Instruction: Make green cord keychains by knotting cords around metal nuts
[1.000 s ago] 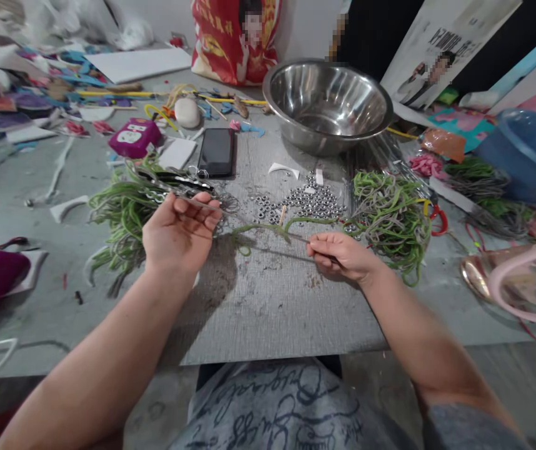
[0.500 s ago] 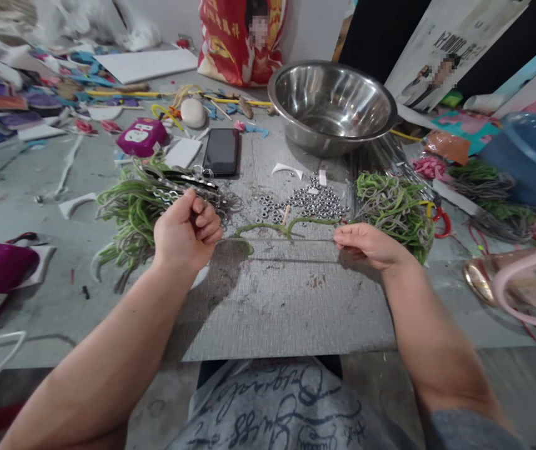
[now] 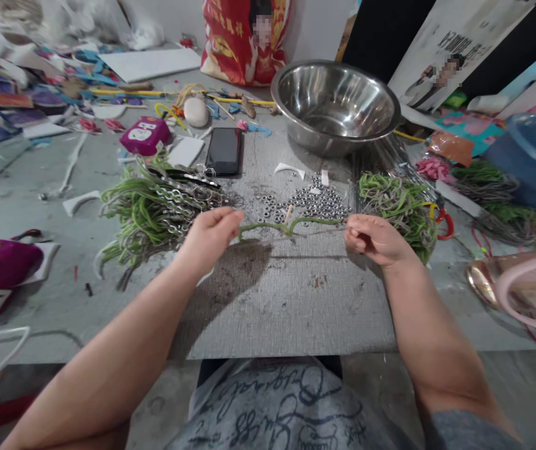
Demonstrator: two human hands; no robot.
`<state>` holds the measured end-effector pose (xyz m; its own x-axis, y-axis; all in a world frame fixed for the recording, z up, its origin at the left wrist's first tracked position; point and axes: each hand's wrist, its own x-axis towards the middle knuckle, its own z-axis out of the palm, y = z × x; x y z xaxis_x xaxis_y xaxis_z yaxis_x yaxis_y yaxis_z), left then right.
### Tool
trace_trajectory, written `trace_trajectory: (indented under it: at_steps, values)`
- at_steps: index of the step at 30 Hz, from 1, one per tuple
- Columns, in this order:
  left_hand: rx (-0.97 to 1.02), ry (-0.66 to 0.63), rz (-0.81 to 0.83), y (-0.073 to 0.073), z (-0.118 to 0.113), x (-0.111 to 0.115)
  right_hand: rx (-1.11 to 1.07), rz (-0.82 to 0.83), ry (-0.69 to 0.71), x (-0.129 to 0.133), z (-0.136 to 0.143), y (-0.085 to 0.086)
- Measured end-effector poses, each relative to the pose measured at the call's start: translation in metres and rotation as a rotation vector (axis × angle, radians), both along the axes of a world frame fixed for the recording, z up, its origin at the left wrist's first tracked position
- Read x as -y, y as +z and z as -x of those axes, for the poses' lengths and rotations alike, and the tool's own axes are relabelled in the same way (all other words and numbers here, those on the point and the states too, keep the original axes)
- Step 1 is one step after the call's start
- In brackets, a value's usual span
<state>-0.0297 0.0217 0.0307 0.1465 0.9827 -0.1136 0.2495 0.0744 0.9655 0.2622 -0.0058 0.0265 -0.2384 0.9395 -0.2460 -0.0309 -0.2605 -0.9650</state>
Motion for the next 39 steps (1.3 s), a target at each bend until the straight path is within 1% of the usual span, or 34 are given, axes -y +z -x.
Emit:
trace_trajectory:
  at_steps: [1, 3, 4, 6, 7, 9, 11, 12, 13, 14, 15, 17, 18, 20, 22, 24, 25, 27, 30, 31, 32, 33, 34, 35, 36, 37, 39]
  values:
    - [-0.190, -0.098, -0.085, -0.003, -0.003, 0.003, -0.009, -0.022, 0.016, 0.002, 0.006, 0.000]
    - [-0.443, -0.248, -0.238, -0.007, -0.008, 0.008, -0.023, -0.023, 0.043, 0.006, 0.016, 0.001]
    - [-0.513, -0.301, -0.310, -0.008, -0.010, 0.012, -0.037, -0.011, 0.067, 0.008, 0.021, 0.001]
    - [-0.600, -0.358, -0.482, -0.009, -0.014, 0.019, -0.079, 0.016, 0.122, 0.011, 0.027, 0.000]
    - [-0.633, -0.338, -0.568, -0.008, -0.014, 0.022, -0.107, 0.024, 0.153, 0.013, 0.029, 0.000]
    - [-0.661, -0.251, -0.703, -0.006, -0.015, 0.029, -0.163, 0.031, 0.200, 0.015, 0.033, -0.001]
    - [-0.666, -0.142, -0.778, -0.004, -0.014, 0.034, -0.206, 0.040, 0.238, 0.016, 0.036, -0.001]
    - [-0.649, -0.121, -0.793, -0.003, -0.014, 0.035, -0.222, 0.045, 0.251, 0.017, 0.037, -0.001]
    - [-0.617, -0.132, -0.790, -0.003, -0.015, 0.036, -0.236, 0.054, 0.260, 0.018, 0.039, -0.001]
    - [-0.566, -0.180, -0.768, -0.004, -0.016, 0.037, -0.250, 0.066, 0.269, 0.019, 0.042, -0.002]
    - [-0.501, -0.259, -0.731, -0.005, -0.018, 0.037, -0.263, 0.082, 0.278, 0.020, 0.044, -0.002]
    - [-0.343, -0.430, -0.614, -0.008, -0.024, 0.037, -0.283, 0.114, 0.290, 0.021, 0.049, -0.003]
    - [-0.268, -0.487, -0.556, -0.010, -0.027, 0.038, -0.292, 0.127, 0.295, 0.022, 0.051, -0.004]
    - [-0.145, -0.548, -0.433, -0.014, -0.032, 0.038, -0.302, 0.132, 0.287, 0.023, 0.055, -0.005]
    - [-0.077, -0.567, -0.271, -0.017, -0.036, 0.038, -0.305, 0.123, 0.261, 0.023, 0.057, -0.006]
    - [0.021, -0.553, -0.106, -0.020, -0.037, 0.038, -0.286, 0.114, 0.203, 0.021, 0.057, -0.006]
    - [0.090, -0.535, -0.031, -0.022, -0.037, 0.037, -0.260, 0.104, 0.149, 0.020, 0.056, -0.007]
    - [0.228, -0.491, 0.109, -0.023, -0.036, 0.036, -0.171, 0.057, -0.006, 0.015, 0.050, -0.009]
    - [0.360, -0.434, 0.267, -0.022, -0.034, 0.034, 0.023, -0.093, -0.291, 0.004, 0.034, -0.016]
    - [0.382, -0.426, 0.298, -0.021, -0.034, 0.034, 0.099, -0.172, -0.392, 0.001, 0.029, -0.018]
    - [0.392, -0.420, 0.315, -0.020, -0.033, 0.034, 0.209, -0.273, -0.495, -0.001, 0.025, -0.019]
    - [0.390, -0.418, 0.319, -0.019, -0.033, 0.034, 0.327, -0.385, -0.565, -0.002, 0.023, -0.020]
    - [0.374, -0.418, 0.312, -0.018, -0.033, 0.034, 0.437, -0.504, -0.604, -0.001, 0.023, -0.020]
    - [0.348, -0.420, 0.291, -0.018, -0.034, 0.034, 0.537, -0.614, -0.595, 0.001, 0.026, -0.019]
    - [0.313, -0.420, 0.256, -0.018, -0.034, 0.034, 0.620, -0.709, -0.551, 0.004, 0.031, -0.016]
    - [0.271, -0.420, 0.210, -0.018, -0.035, 0.034, 0.679, -0.793, -0.473, 0.009, 0.039, -0.014]
    - [0.178, -0.428, 0.106, -0.019, -0.036, 0.034, 0.730, -0.896, -0.247, 0.019, 0.055, -0.008]
